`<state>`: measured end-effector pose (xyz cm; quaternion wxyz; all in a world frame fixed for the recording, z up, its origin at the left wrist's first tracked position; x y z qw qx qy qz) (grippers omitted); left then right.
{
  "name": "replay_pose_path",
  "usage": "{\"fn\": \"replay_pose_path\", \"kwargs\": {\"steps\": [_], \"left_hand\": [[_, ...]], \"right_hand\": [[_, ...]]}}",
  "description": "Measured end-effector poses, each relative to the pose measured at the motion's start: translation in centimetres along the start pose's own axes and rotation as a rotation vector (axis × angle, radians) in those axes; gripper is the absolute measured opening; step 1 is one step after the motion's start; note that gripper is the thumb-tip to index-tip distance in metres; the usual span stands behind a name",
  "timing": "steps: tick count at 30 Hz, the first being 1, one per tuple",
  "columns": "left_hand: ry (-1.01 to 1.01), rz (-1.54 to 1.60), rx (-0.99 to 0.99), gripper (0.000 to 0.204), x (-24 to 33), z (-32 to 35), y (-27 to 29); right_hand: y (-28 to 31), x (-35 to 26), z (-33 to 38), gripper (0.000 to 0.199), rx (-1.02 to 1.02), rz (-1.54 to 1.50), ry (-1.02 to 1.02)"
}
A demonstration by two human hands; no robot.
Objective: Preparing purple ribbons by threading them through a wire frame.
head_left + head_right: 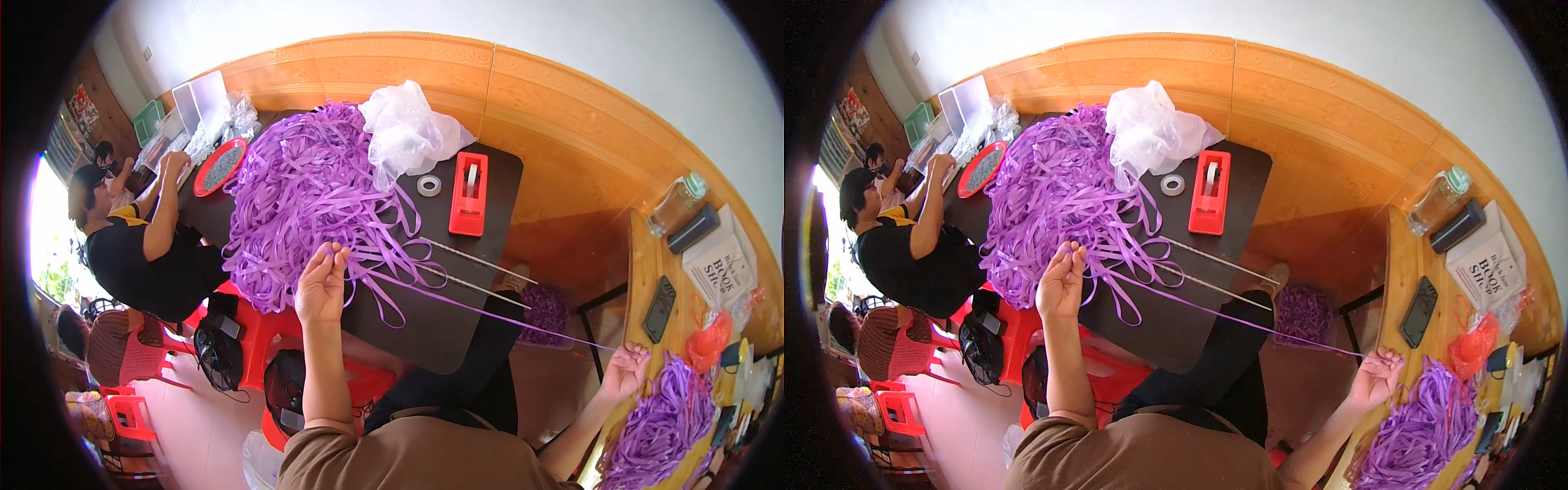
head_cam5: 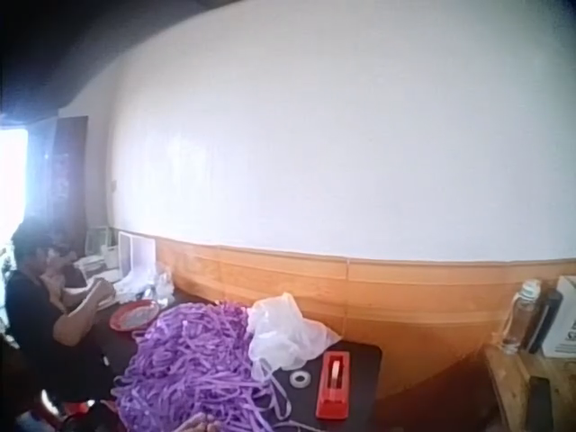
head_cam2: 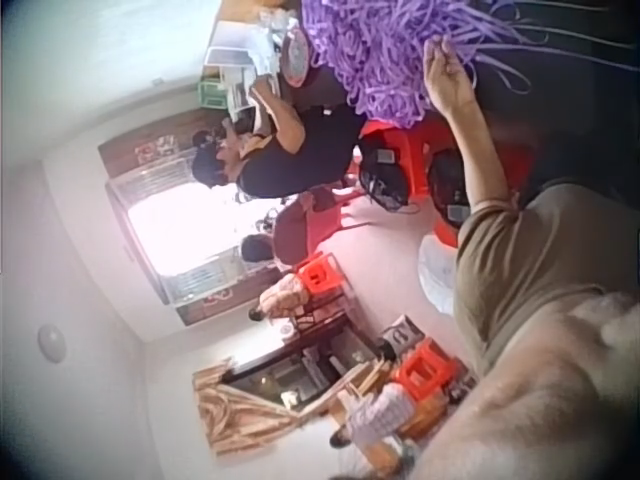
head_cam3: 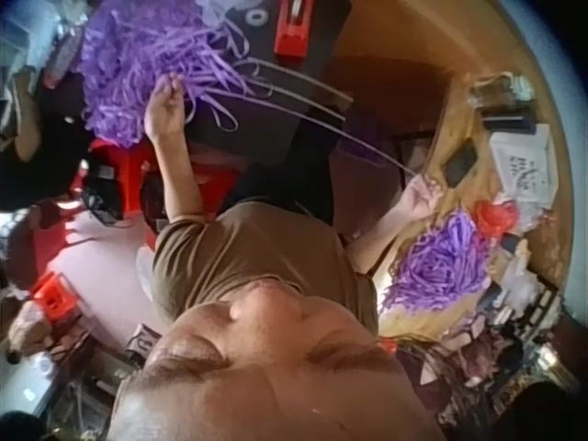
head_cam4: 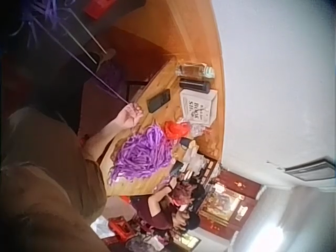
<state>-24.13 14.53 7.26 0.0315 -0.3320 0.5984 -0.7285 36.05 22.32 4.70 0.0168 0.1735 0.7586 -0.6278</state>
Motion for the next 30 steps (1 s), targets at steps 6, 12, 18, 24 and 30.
{"fn": "replay_pose_path", "kwargs": {"steps": [6,12,18,24,30], "left_hand": [[0.011,0.0,-0.005,0.028,-0.1,0.0,-0.1],[0.046,-0.041,0.0,0.025,-0.3,0.0,0.0],[0.153,-0.003,-0.108,0.022,-1.8,1.3,-3.1],[0.322,-0.169,-0.205,0.016,-6.5,4.7,-8.3],[0.528,-0.319,-0.389,0.011,-13.2,9.0,-12.3]], "right_hand": [[0.0,0.0,0.0,0.013,-0.005,0.001,0.002],[0.0,-0.1,-0.1,0.014,-0.026,-0.004,-0.001],[-0.1,-0.2,-0.1,0.016,-0.021,-0.003,-0.011],[-5.0,1.2,-0.2,0.015,-0.097,0.047,-0.035],[-12.2,9.4,1.7,0.014,-0.273,0.829,-0.092]]}}
Point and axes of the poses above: each hand's wrist, its own z-axis away from the middle knuckle, its own y-axis out of the back of the hand, x = y × z, the point moved 6 cm from there along -z, towards the middle knuckle, and after that the axes turned 3 degrees about y, right-handed, at the moved point
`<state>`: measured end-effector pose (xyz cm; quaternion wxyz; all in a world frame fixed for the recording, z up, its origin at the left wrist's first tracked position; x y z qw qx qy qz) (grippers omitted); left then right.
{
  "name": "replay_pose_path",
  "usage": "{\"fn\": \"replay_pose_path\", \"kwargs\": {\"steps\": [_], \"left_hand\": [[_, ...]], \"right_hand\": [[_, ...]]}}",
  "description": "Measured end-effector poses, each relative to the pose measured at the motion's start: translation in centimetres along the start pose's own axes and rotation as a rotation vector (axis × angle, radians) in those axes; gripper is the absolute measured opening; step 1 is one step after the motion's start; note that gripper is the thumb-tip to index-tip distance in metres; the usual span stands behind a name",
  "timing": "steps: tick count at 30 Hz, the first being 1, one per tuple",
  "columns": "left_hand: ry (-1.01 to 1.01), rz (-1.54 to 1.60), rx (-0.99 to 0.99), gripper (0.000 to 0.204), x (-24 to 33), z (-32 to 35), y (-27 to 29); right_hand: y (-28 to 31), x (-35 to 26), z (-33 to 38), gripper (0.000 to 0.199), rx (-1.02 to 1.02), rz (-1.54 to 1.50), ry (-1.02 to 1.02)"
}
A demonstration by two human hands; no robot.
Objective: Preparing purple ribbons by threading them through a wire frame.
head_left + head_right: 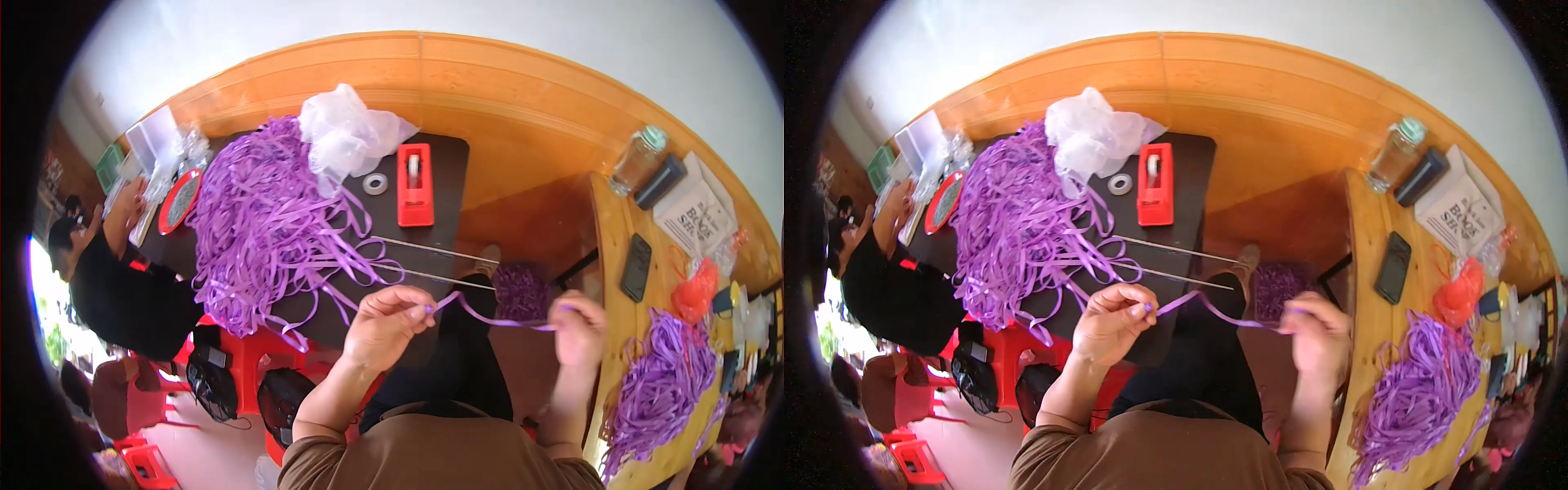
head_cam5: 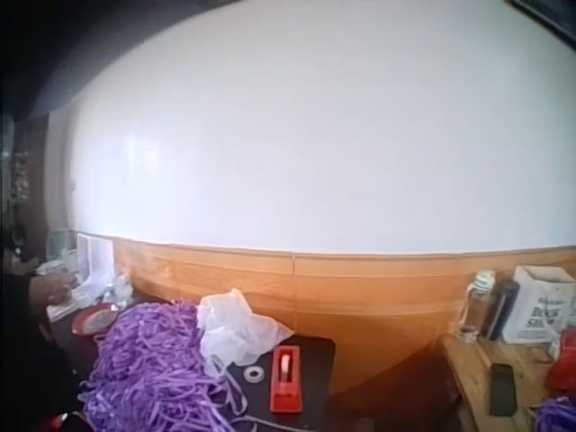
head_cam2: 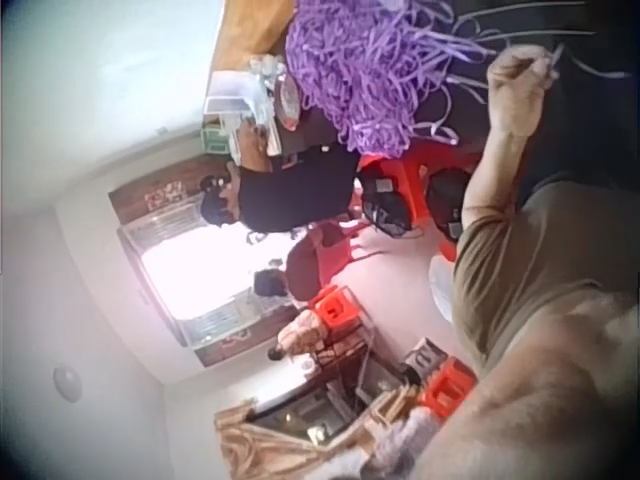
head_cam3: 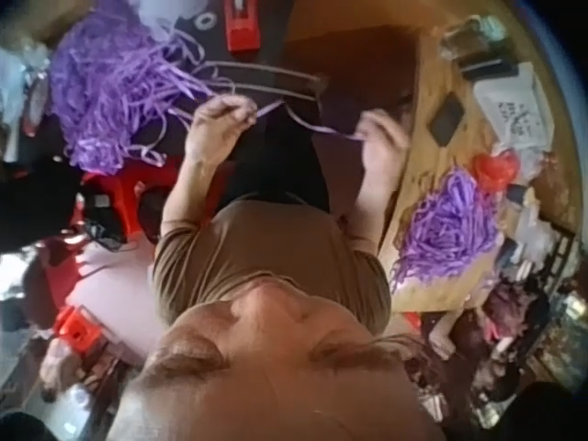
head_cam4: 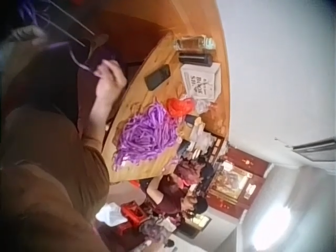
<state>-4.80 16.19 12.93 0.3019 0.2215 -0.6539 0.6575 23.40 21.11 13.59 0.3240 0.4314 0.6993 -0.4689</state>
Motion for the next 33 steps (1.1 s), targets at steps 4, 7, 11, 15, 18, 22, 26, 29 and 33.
{"fn": "replay_pose_path", "kwargs": {"steps": [4,7,11,15,18,22,26,29,33], "left_hand": [[0.102,0.007,-0.057,0.012,-3.0,-0.7,-1.4],[0.105,-0.075,-0.073,0.011,-3.9,-0.6,-1.9],[0.121,-0.125,-0.085,0.011,-4.3,-0.7,-2.1],[0.102,-0.18,-0.077,0.01,-4.8,-0.9,-2.0],[0.09,-0.201,-0.076,0.009,-4.9,-1.0,-2.0],[0.069,-0.228,-0.073,0.008,-4.9,-1.2,-1.9],[0.051,-0.231,-0.055,0.007,-4.8,-1.1,-1.9],[0.043,-0.212,-0.051,0.007,-4.9,-1.0,-1.7],[0.041,-0.231,-0.046,0.007,-4.9,-0.8,-1.5]], "right_hand": [[-7.1,1.1,1.1,0.023,-0.305,0.208,-0.066],[-8.3,1.2,1.2,0.024,-0.349,0.206,0.017],[-8.3,1.5,1.1,0.02,-0.376,0.236,0.017],[-8.5,1.2,1.1,0.017,-0.442,0.303,0.105],[-8.4,1.3,1.1,0.014,-0.428,0.277,0.084],[-8.7,1.0,1.1,0.013,-0.479,0.312,0.123],[-8.9,1.0,1.0,0.013,-0.482,0.34,0.137],[-9.0,0.8,1.1,0.014,-0.487,0.393,0.192],[-9.2,0.7,1.2,0.015,-0.495,0.441,0.197]]}}
Point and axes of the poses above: each hand's wrist, its own z-axis away from the middle knuckle, its own y-axis out of the back of the hand, x = y × z, the point moved 6 cm from there along -z, towards the middle knuckle, and after that the axes turned 3 degrees about y, right-handed, at the moved point
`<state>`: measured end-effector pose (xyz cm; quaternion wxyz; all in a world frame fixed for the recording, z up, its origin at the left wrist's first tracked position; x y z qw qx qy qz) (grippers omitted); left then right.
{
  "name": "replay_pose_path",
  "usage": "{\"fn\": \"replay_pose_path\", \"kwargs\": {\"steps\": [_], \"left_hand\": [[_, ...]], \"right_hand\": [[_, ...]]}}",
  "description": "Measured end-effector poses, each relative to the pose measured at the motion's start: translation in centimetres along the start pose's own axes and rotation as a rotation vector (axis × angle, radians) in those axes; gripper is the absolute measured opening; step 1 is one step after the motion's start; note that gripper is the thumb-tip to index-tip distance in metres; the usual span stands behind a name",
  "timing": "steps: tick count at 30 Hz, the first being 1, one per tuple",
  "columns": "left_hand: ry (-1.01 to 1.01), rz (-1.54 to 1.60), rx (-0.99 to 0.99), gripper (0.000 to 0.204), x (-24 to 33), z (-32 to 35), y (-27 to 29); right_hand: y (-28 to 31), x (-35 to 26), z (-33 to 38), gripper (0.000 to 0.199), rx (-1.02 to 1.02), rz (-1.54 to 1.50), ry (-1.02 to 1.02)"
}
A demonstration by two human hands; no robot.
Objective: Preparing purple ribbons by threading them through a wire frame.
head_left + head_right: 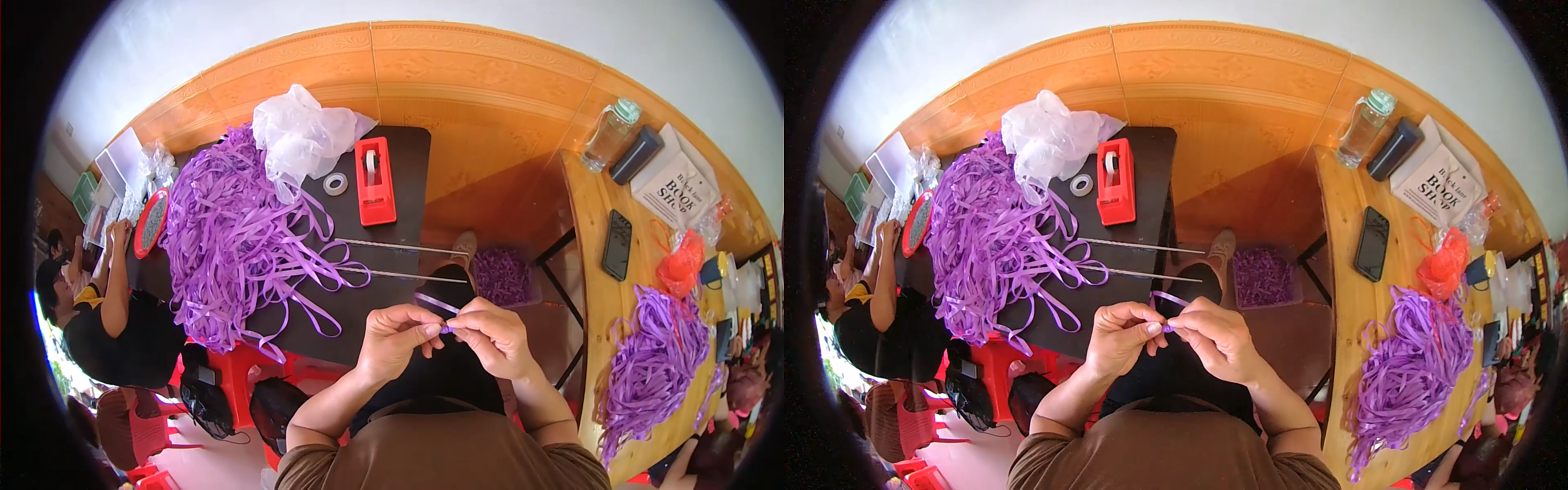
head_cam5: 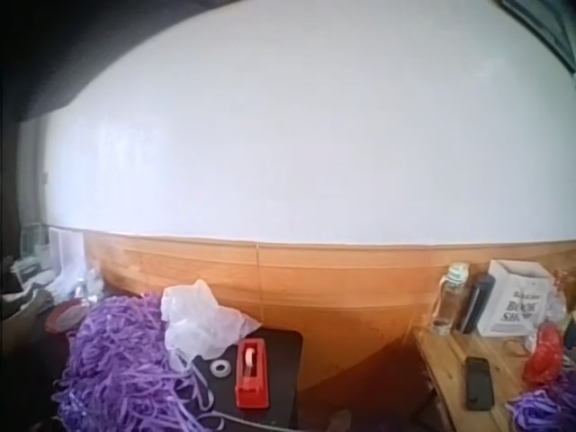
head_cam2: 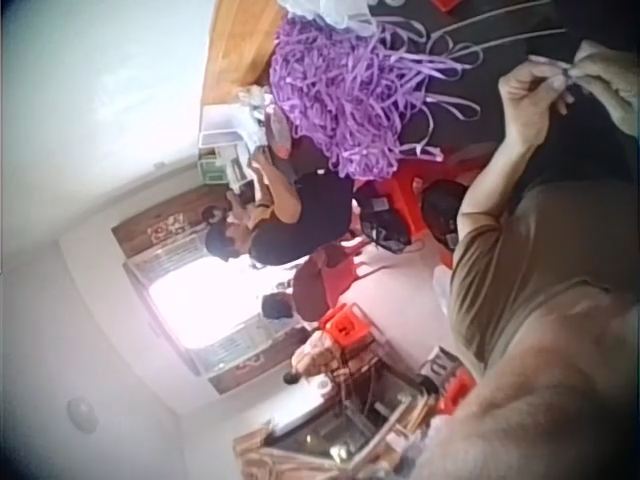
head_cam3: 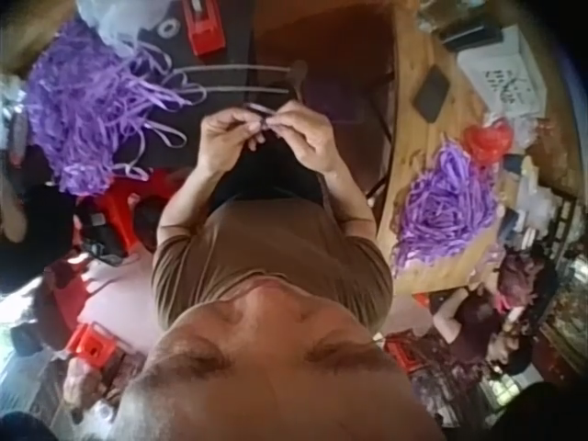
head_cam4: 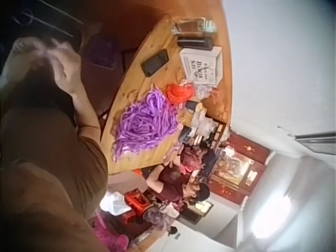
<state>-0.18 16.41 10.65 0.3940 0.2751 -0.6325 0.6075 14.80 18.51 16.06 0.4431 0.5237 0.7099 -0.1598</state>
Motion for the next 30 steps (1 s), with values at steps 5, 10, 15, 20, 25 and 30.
{"fn": "replay_pose_path", "kwargs": {"steps": [5,10,15,20,25,30], "left_hand": [[-0.022,-0.024,-0.008,0.008,0.2,0.1,0.0],[-0.039,-0.011,0.008,0.008,-0.1,0.4,0.0],[-0.037,-0.02,0.021,0.008,0.0,0.4,0.1],[-0.066,-0.065,0.052,0.006,0.0,1.0,-0.4],[-0.253,-0.202,0.141,0.006,0.3,1.5,-0.8],[-0.148,-0.098,0.109,0.009,-0.2,0.7,-0.7]], "right_hand": [[-0.4,0.0,0.1,0.014,-0.001,-0.024,0.02],[-0.7,-0.2,0.1,0.013,-0.019,-0.016,0.015],[-1.1,-0.2,0.2,0.011,-0.009,-0.031,0.002],[-1.3,-0.4,0.2,0.019,0.041,0.057,0.061],[-1.5,-0.5,0.3,0.011,0.061,0.136,0.071],[-0.2,1.6,0.7,0.027,-0.035,-0.197,-0.234]]}}
Point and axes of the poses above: each hand's wrist, its own z-axis away from the middle knuckle, its own y-axis out of the back of the hand, x = y × z, the point moved 6 cm from there along -z, towards the middle knuckle, and after that the axes turned 3 degrees about y, right-handed, at the moved point
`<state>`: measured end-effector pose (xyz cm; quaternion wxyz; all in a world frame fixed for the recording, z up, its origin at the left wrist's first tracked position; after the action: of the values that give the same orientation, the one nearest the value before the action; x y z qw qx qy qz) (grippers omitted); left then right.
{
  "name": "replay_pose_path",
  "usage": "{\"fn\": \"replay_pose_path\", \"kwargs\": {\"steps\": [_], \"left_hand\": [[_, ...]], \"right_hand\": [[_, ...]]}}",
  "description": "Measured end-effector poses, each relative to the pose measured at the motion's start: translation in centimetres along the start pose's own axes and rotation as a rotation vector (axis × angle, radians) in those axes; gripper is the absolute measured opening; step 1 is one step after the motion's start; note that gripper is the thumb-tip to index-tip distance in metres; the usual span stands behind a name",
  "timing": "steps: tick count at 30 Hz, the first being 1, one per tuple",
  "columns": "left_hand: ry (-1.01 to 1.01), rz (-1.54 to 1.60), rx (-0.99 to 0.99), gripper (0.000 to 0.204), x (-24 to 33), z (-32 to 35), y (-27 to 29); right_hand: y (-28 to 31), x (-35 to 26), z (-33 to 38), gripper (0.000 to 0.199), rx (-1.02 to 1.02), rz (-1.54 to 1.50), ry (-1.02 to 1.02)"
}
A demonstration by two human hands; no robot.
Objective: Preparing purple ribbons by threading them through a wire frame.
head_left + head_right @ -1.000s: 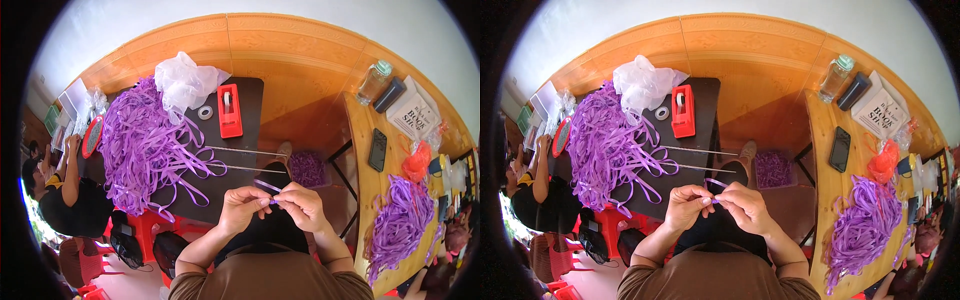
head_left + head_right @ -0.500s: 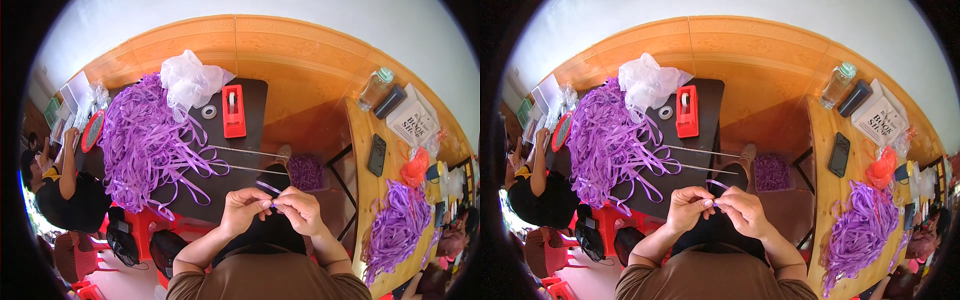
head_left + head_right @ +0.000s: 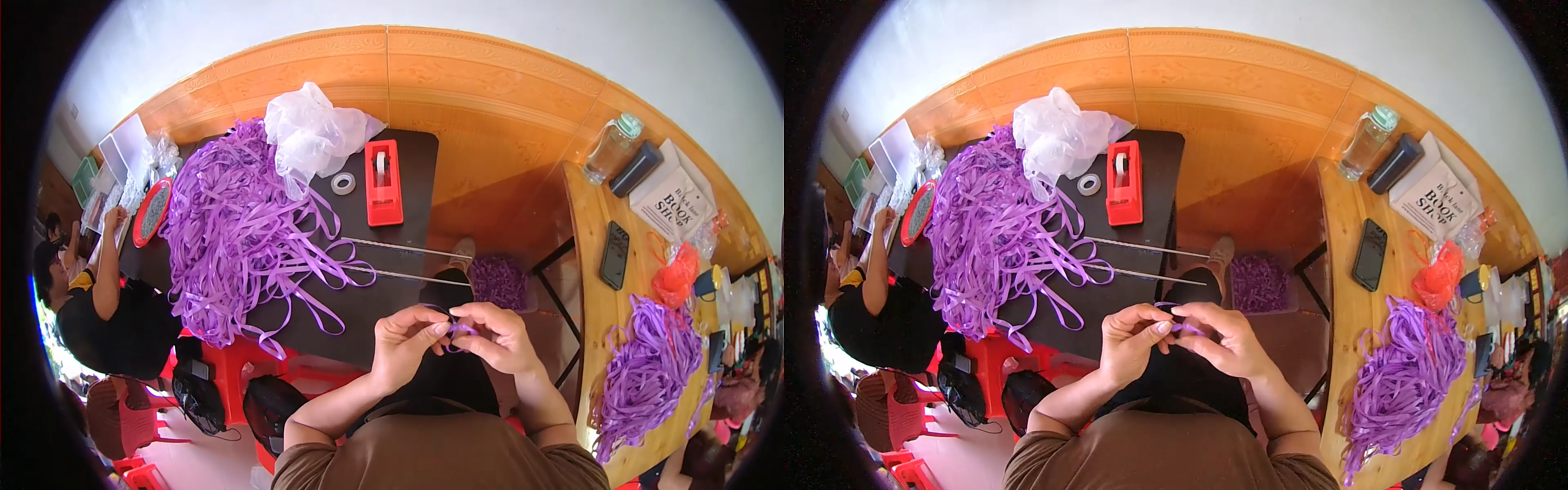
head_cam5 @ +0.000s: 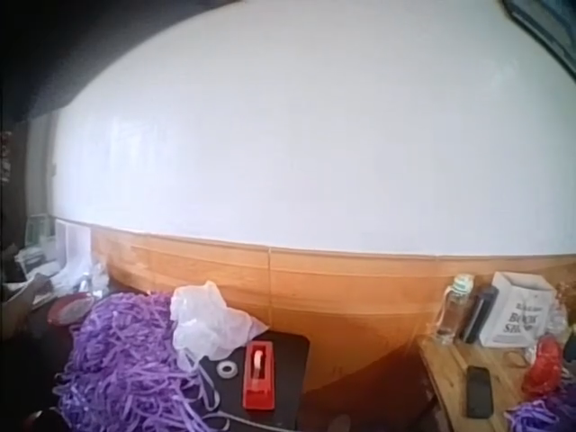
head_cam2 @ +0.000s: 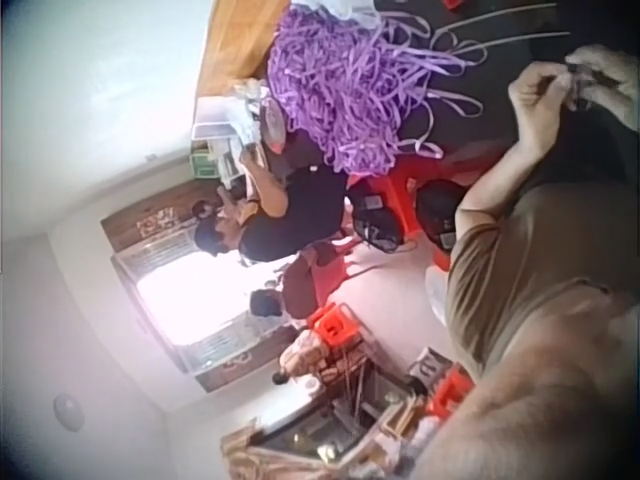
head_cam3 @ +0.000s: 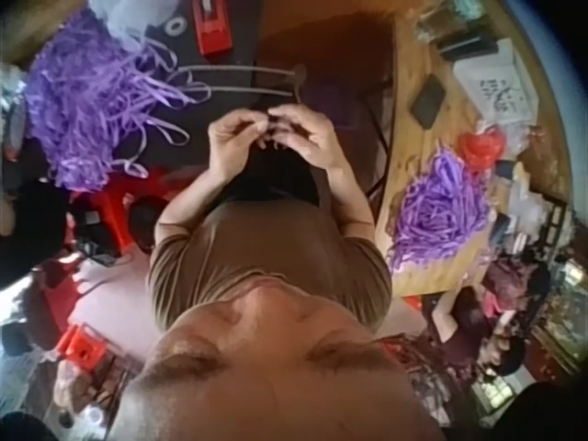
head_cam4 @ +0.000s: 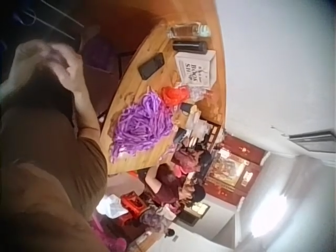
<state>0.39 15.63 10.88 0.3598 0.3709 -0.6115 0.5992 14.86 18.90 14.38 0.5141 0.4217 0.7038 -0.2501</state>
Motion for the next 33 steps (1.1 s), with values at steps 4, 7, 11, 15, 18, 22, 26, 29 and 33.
{"fn": "replay_pose_path", "kwargs": {"steps": [4,7,11,15,18,22,26,29,33], "left_hand": [[0.087,0.03,-0.031,0.011,-0.7,0.0,0.2],[0.187,0.07,-0.071,0.014,-1.7,0.6,0.1],[0.375,0.104,-0.098,0.021,-3.3,1.7,-1.0],[0.56,0.08,-0.127,0.024,-7.3,2.6,-1.5],[0.587,0.091,-0.084,0.025,-10.2,1.6,-1.3],[0.587,0.17,0.003,0.021,-12.9,-0.2,-0.6],[0.569,0.171,0.033,0.019,-14.5,-1.6,-0.3],[0.482,0.112,0.065,0.019,-14.1,-2.9,-0.2],[0.306,0.113,0.114,0.019,-12.6,-3.9,0.1]], "right_hand": [[1.7,-0.6,0.7,0.031,0.019,0.217,0.076],[3.0,-1.2,0.9,0.028,0.073,0.397,0.215],[3.4,-1.9,1.5,0.022,0.162,0.772,0.455],[3.3,-0.1,1.5,0.018,0.19,0.935,0.509],[4.4,3.1,1.5,0.016,0.232,0.934,0.443],[5.2,5.5,0.7,0.017,0.267,0.966,0.427],[6.2,6.6,-1.2,0.02,0.327,0.969,0.477],[6.7,7.0,-3.2,0.022,0.32,0.93,0.509],[6.6,6.7,-6.1,0.022,0.251,0.854,0.553]]}}
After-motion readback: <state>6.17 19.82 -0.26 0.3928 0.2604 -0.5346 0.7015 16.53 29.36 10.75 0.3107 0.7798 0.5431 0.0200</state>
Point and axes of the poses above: each hand's wrist, its own z-axis away from the middle knuckle, its own y-axis out of the back of the hand, x = y × z, the point moved 6 cm from there along -z, towards the middle knuckle, and after that the axes turned 3 degrees about y, right-handed, at the moved point
